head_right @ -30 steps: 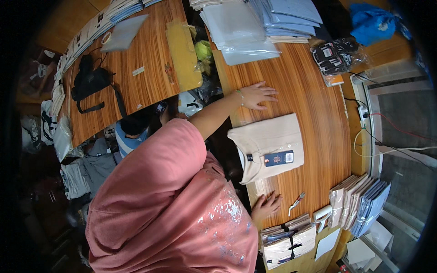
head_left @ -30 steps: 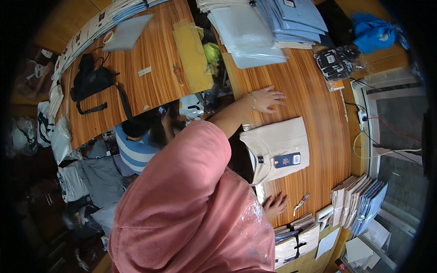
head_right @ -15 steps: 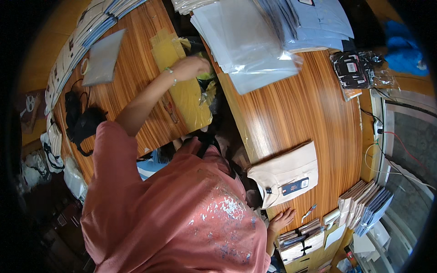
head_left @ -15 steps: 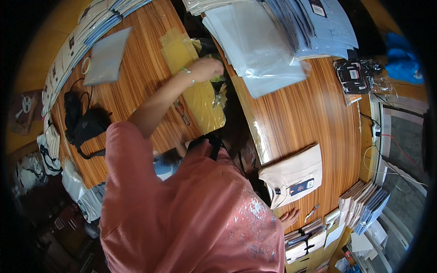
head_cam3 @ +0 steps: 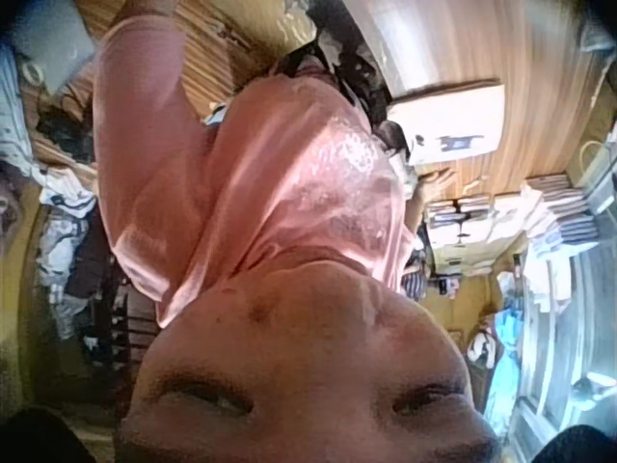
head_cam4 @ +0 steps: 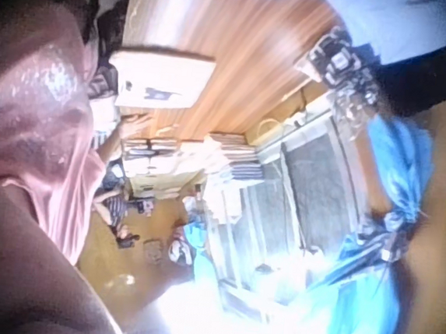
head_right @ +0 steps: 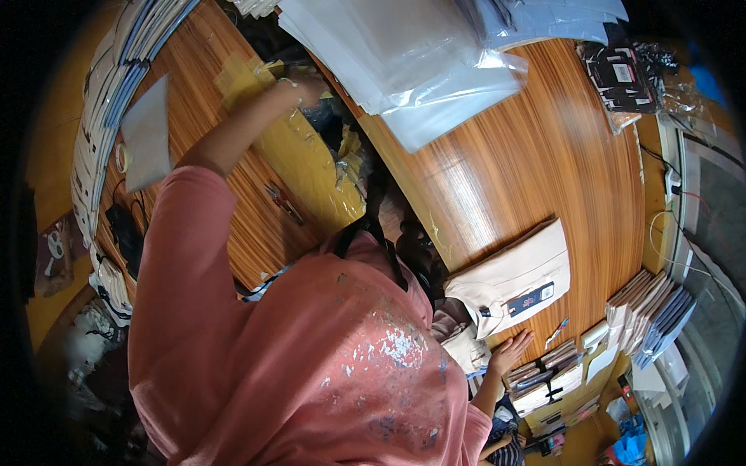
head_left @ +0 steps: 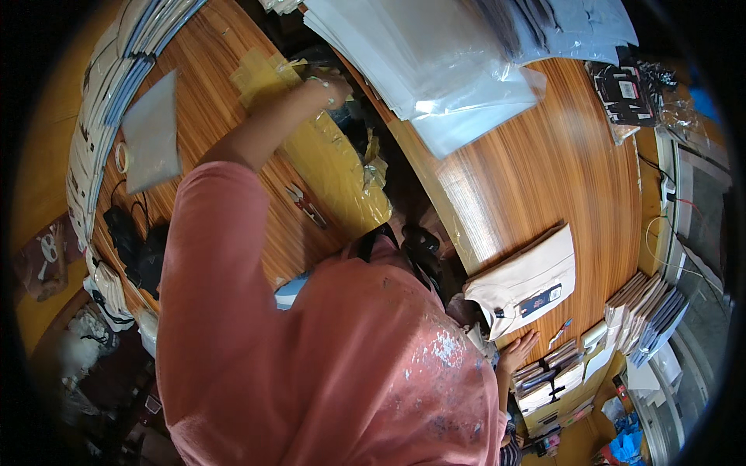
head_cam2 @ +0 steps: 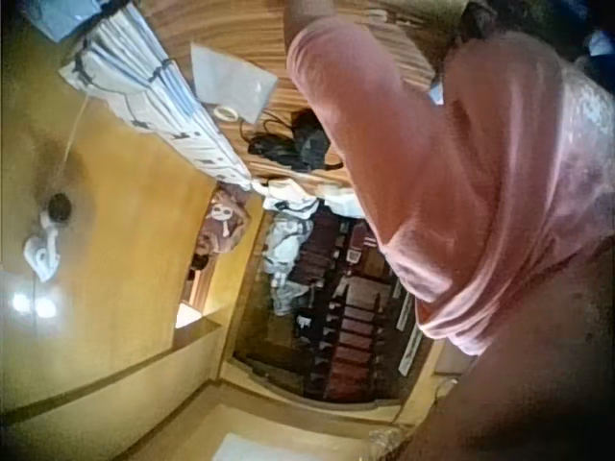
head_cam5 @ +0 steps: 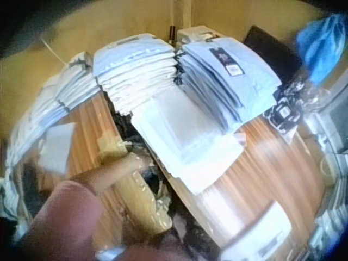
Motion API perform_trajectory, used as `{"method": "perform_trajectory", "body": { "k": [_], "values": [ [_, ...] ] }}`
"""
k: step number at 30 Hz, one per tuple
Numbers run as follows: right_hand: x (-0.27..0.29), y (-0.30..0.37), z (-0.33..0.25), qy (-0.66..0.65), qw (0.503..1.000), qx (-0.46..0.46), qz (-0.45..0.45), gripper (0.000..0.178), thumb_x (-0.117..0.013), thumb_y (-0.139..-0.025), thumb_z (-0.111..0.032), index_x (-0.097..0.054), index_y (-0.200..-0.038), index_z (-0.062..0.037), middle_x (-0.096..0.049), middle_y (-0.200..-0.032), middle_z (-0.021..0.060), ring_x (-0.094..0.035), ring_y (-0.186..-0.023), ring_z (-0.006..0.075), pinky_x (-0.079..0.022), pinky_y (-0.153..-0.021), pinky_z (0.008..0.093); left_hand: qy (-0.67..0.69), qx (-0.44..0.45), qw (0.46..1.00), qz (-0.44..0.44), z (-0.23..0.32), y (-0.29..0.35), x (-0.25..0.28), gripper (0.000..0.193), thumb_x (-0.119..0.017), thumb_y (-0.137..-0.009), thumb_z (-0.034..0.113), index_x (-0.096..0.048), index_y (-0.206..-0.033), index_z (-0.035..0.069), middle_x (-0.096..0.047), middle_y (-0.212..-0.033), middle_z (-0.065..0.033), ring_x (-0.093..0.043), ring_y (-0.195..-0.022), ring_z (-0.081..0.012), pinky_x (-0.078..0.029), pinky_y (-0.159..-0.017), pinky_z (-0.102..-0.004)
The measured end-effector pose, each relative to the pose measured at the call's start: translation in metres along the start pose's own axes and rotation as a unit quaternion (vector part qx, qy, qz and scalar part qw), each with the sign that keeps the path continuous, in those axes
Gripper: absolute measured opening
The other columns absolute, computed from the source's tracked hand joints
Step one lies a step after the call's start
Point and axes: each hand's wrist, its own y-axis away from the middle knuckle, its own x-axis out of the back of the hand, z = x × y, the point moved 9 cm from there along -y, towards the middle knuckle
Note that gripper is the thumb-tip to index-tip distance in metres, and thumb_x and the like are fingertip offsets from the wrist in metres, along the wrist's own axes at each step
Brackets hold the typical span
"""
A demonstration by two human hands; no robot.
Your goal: The person folds a light-colored shirt on a table, aligning a rectangular board on the back before folding the sides and bottom, then applies a plastic tag to the front.
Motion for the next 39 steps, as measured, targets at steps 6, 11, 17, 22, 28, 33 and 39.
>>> {"method": "perform_trajectory", "body": {
  "k": [6, 11, 17, 22, 28, 33, 39],
  "values": [
    [0.002, -0.010, 0.001, -0.014, 0.999, -0.006, -0.032, 0.056, -0.022, -0.097, -0.039, -0.023, -0.141, -0.0053, -0.016, -0.147, 0.0187, -0.014, -0.135, 0.0353, -0.017, -0.109, 0.0435, 0.081, 0.035, 0.996, 0.026, -0.020, 0.046, 0.039, 0.053, -0.059, -0.077, 0.022, -0.048, -0.128, 0.016, -0.043, -0.133, -0.0101, -0.033, -0.129, -0.0301, -0.032, -0.104, -0.0433],
    [-0.002, -0.007, 0.004, -0.045, 0.999, -0.023, -0.013, 0.055, -0.023, -0.097, -0.039, -0.021, -0.141, -0.0066, -0.015, -0.148, 0.0161, -0.013, -0.136, 0.0343, -0.015, -0.109, 0.0429, 0.080, 0.032, 0.996, 0.001, -0.024, 0.052, 0.042, 0.062, -0.059, -0.074, 0.017, -0.039, -0.134, 0.016, -0.031, -0.142, -0.0093, -0.024, -0.133, -0.0283, -0.027, -0.105, -0.0536],
    [-0.007, -0.007, 0.009, -0.067, 0.996, -0.063, -0.004, 0.054, -0.025, -0.097, -0.037, -0.021, -0.142, -0.0074, -0.015, -0.148, 0.0160, -0.012, -0.136, 0.0338, -0.013, -0.109, 0.0434, 0.039, 0.010, 0.998, 0.039, -0.017, 0.062, 0.042, 0.060, -0.060, -0.077, 0.018, -0.039, -0.133, 0.018, -0.029, -0.143, -0.0096, -0.021, -0.134, -0.0270, -0.025, -0.104, -0.0575],
    [-0.005, -0.010, 0.002, -0.071, 0.994, -0.082, 0.026, 0.055, -0.022, -0.097, -0.039, -0.022, -0.142, -0.0078, -0.017, -0.148, 0.0148, -0.012, -0.137, 0.0318, -0.011, -0.109, 0.0437, 0.076, -0.009, 0.996, 0.036, -0.008, 0.066, 0.049, 0.047, -0.059, -0.082, 0.022, -0.046, -0.126, 0.014, -0.036, -0.138, -0.0129, -0.033, -0.128, -0.0292, -0.031, -0.097, -0.0554],
    [-0.009, -0.005, 0.007, -0.075, 0.989, -0.124, 0.039, 0.060, -0.018, -0.096, -0.046, -0.019, -0.143, -0.0089, -0.014, -0.149, 0.0131, -0.010, -0.138, 0.0300, -0.007, -0.109, 0.0449, 0.007, -0.051, 0.981, 0.187, 0.011, 0.088, 0.057, 0.045, -0.054, -0.085, 0.036, -0.049, -0.126, 0.017, -0.036, -0.138, -0.0114, -0.029, -0.130, -0.0291, -0.026, -0.101, -0.0542],
    [-0.008, -0.011, 0.006, -0.084, 0.989, -0.100, 0.073, 0.058, -0.022, -0.096, -0.043, -0.023, -0.141, -0.0064, -0.016, -0.148, 0.0141, -0.012, -0.137, 0.0310, -0.008, -0.109, 0.0450, 0.031, -0.026, 0.972, 0.233, 0.008, 0.102, 0.064, 0.041, -0.053, -0.086, 0.035, -0.053, -0.122, 0.016, -0.041, -0.134, -0.0110, -0.036, -0.124, -0.0307, -0.029, -0.101, -0.0484],
    [-0.012, 0.000, 0.014, -0.121, 0.973, -0.049, 0.190, 0.064, -0.013, -0.094, -0.052, -0.022, -0.142, -0.0098, -0.026, -0.145, 0.0111, -0.023, -0.134, 0.0290, -0.014, -0.109, 0.0464, 0.185, -0.025, 0.936, 0.300, 0.068, 0.170, 0.081, 0.042, -0.058, -0.083, 0.033, -0.054, -0.121, 0.017, -0.039, -0.132, -0.0136, -0.037, -0.120, -0.0333, -0.029, -0.096, -0.0560]
  ]
}}
